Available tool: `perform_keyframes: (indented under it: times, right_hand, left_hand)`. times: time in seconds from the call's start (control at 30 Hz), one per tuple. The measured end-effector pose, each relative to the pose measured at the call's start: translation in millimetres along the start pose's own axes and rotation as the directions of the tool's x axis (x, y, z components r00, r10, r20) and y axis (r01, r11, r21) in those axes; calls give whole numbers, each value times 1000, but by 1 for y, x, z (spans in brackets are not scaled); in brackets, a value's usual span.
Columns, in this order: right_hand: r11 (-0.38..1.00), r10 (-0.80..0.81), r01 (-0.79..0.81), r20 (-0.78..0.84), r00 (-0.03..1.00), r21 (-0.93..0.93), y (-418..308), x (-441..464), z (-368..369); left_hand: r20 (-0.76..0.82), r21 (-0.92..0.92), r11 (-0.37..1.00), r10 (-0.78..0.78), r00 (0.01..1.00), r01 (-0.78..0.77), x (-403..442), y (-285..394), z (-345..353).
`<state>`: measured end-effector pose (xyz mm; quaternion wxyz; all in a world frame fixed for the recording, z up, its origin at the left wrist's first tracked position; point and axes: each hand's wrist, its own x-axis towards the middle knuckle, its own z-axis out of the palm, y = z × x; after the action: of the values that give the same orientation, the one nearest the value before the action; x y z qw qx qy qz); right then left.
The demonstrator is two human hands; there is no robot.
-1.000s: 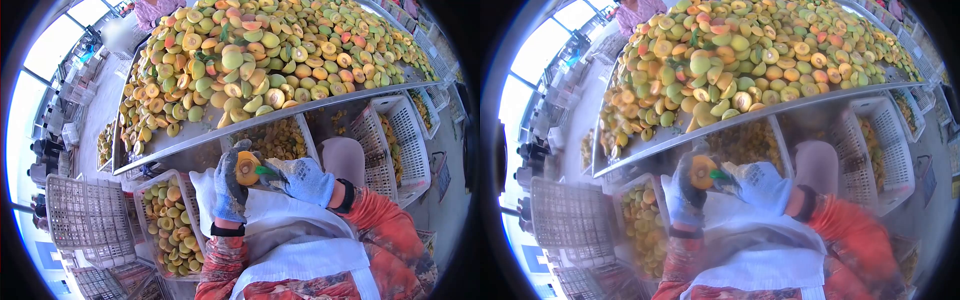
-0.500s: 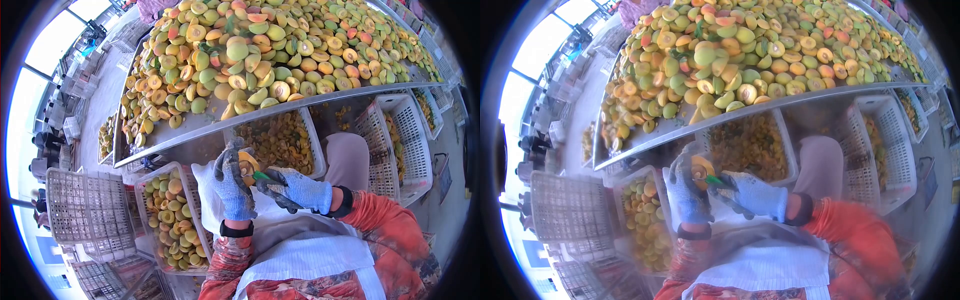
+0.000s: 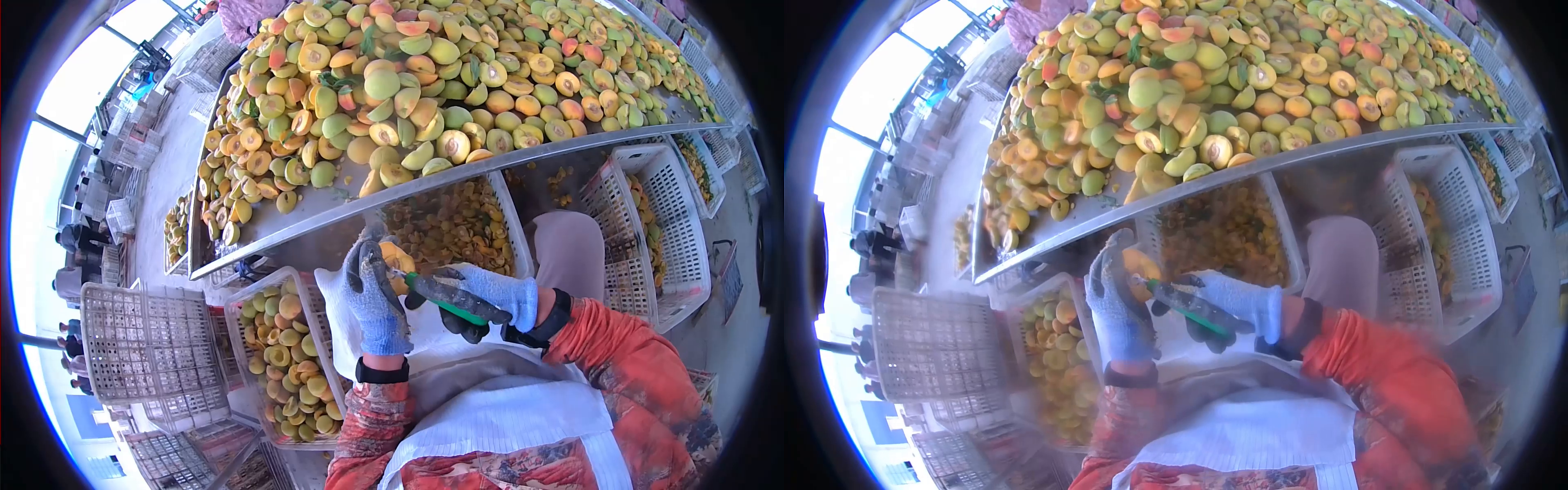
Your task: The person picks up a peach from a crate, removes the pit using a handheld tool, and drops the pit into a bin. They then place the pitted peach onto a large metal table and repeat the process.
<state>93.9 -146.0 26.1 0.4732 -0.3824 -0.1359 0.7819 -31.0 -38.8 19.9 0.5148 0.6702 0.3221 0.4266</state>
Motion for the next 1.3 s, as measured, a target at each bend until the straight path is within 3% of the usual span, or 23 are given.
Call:
perform_keyframes:
  times: [0.03,0.07,0.1,0.17,0.2,0.23,0.27,0.3,0.43,0.53,0.57,0.6,0.63,0.77,0.87,0.97,1.07,1.1,1.17,1.2,1.23,1.27,1.3]
  right_hand:
    - [832,-330,223,-131,935,-507,2,5,4]
    - [396,-641,250,-71,764,-883,8,11,8]
    - [397,-644,251,-73,762,-883,16,14,9]
    - [-203,-830,-64,137,541,-977,31,17,10]
    - [-200,-831,-67,133,540,-977,24,12,14]
    - [249,-639,100,-86,764,-963,9,1,20]
    - [672,-324,113,-153,934,-732,-4,-8,26]
    - [763,-205,65,-146,968,-643,-13,-15,30]
    - [630,-253,49,-145,957,-775,-12,-12,23]
    - [528,-323,99,-92,942,-843,-10,-7,13]
    - [737,-203,114,-57,978,-666,-12,-8,11]
    - [889,-95,90,12,995,-448,-15,-9,8]
    - [933,-60,75,54,997,-351,-17,-8,6]
    - [964,-48,78,123,991,-253,-23,-13,-1]
    - [988,-39,68,204,978,-136,-16,-9,-14]
    - [984,-151,169,245,958,-54,-9,-6,-17]
    - [974,-228,214,309,923,81,-12,-11,-14]
    - [969,-247,249,174,953,13,-20,-16,-8]
    - [949,-293,284,-55,954,-136,-25,-18,-15]
    - [948,-294,285,-51,954,-140,-26,-19,-25]
    - [936,-338,312,-174,925,-162,-27,-19,-34]
    - [924,-376,333,-293,879,-187,-25,-18,-43]
    - [925,-372,330,-287,883,-186,-13,-11,-60]
  left_hand:
    - [3,1,1000,3,1000,-3,4,-3,1]
    - [-28,-75,992,-108,994,105,8,-4,2]
    - [-49,-154,966,-219,974,209,11,-5,3]
    - [-56,-123,969,-221,974,213,11,-8,3]
    - [-73,-93,972,-224,972,217,10,-10,2]
    - [-68,-91,971,-228,971,222,9,-12,0]
    - [-41,146,988,-39,998,44,8,-14,-3]
    - [-4,259,965,51,999,-49,9,-16,-4]
    - [169,542,750,344,924,-379,12,-20,-5]
    - [119,493,869,-36,992,-27,10,-12,-1]
    - [6,168,977,-134,991,131,10,-12,2]
    - [-75,-194,952,-257,964,239,9,-11,5]
    - [-68,-241,964,-130,989,110,8,-8,5]
    - [-20,-84,996,2,1000,-4,15,14,14]
    - [148,-170,938,-280,949,303,15,29,16]
    - [179,-199,938,-251,951,285,17,24,20]
    - [86,-176,909,-368,926,377,21,-10,18]
    - [232,-507,749,-357,905,426,29,-47,13]
    - [220,-399,870,-215,951,289,34,-49,18]
    - [213,-344,915,-143,967,211,36,-51,20]
    - [172,-38,999,-31,985,38,40,-42,17]
    - [223,-357,870,-273,936,339,44,-35,11]
    - [260,-630,562,-498,827,536,49,-28,6]
